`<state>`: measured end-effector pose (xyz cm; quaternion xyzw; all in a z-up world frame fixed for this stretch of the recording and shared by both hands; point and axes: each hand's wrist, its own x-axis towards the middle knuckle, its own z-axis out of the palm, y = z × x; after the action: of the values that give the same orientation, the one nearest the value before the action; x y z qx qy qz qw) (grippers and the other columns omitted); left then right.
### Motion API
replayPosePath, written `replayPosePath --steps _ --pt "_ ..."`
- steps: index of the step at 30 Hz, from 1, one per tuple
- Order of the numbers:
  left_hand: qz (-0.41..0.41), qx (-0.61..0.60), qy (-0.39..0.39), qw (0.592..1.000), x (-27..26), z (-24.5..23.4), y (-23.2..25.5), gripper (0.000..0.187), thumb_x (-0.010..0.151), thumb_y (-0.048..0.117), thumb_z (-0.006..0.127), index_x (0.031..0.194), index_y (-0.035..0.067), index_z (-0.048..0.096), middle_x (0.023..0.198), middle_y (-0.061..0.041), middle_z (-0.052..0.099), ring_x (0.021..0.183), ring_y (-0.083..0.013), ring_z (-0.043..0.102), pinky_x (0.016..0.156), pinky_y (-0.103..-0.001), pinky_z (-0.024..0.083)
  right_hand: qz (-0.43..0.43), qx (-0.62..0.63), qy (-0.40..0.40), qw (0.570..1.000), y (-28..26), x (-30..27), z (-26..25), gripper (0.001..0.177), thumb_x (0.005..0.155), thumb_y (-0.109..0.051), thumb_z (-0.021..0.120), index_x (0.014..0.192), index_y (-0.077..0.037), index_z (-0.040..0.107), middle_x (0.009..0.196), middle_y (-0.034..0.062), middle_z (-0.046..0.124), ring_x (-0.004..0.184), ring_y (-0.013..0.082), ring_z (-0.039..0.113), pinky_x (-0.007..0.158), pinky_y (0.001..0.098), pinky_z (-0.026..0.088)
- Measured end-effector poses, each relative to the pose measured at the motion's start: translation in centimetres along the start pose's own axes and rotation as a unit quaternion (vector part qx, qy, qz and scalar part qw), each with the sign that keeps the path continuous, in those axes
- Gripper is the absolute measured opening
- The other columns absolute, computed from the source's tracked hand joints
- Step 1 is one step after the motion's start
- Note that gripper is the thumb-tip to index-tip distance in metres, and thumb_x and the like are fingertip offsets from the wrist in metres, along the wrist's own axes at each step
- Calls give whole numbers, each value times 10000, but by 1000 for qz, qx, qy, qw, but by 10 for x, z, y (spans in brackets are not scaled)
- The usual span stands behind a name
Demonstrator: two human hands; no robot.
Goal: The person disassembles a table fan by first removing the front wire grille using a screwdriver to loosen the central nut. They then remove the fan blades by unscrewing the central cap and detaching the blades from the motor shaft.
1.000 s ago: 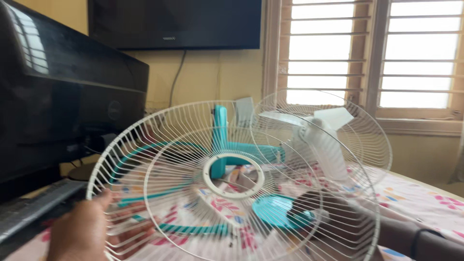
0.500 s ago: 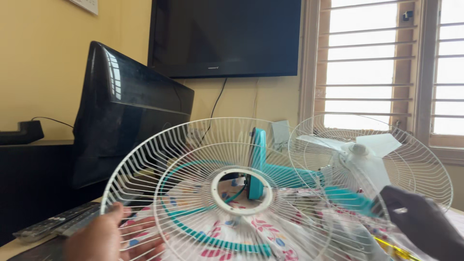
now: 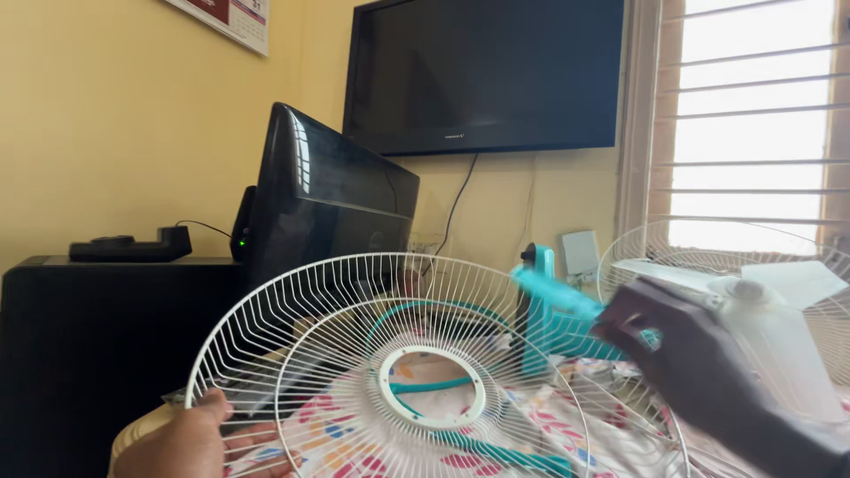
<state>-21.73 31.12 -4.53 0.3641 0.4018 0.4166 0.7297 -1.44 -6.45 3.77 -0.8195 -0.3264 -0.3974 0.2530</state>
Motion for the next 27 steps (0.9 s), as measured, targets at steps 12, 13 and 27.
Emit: replayPosePath --steps 12,13,27 --pt "22 80 20 996 112 47 -31 319 1025 248 594 1214 15 703 1037 -235 768 903 -366 782 824 -494 629 -178 132 -89 971 -23 -6 56 166 854 -225 764 990 -130 760 913 30 742 860 186 736 728 365 622" --pt "26 91 20 995 122 54 -31 318 1022 245 600 1212 16 711 1034 -231 772 905 -362 785 830 -491 630 -167 121 -100 973 -21 -5 58 181 851 -233 769 1001 -133 758 935 31 738 865 193 744 736 375 613" --pt "216 467 130 848 120 49 -4 301 972 207 687 1177 27 815 999 -177 823 940 -305 826 919 -440 639 -169 163 -137 962 -45 21 86 214 826 -203 776 1002 -86 740 927 51 732 898 225 760 790 390 600"
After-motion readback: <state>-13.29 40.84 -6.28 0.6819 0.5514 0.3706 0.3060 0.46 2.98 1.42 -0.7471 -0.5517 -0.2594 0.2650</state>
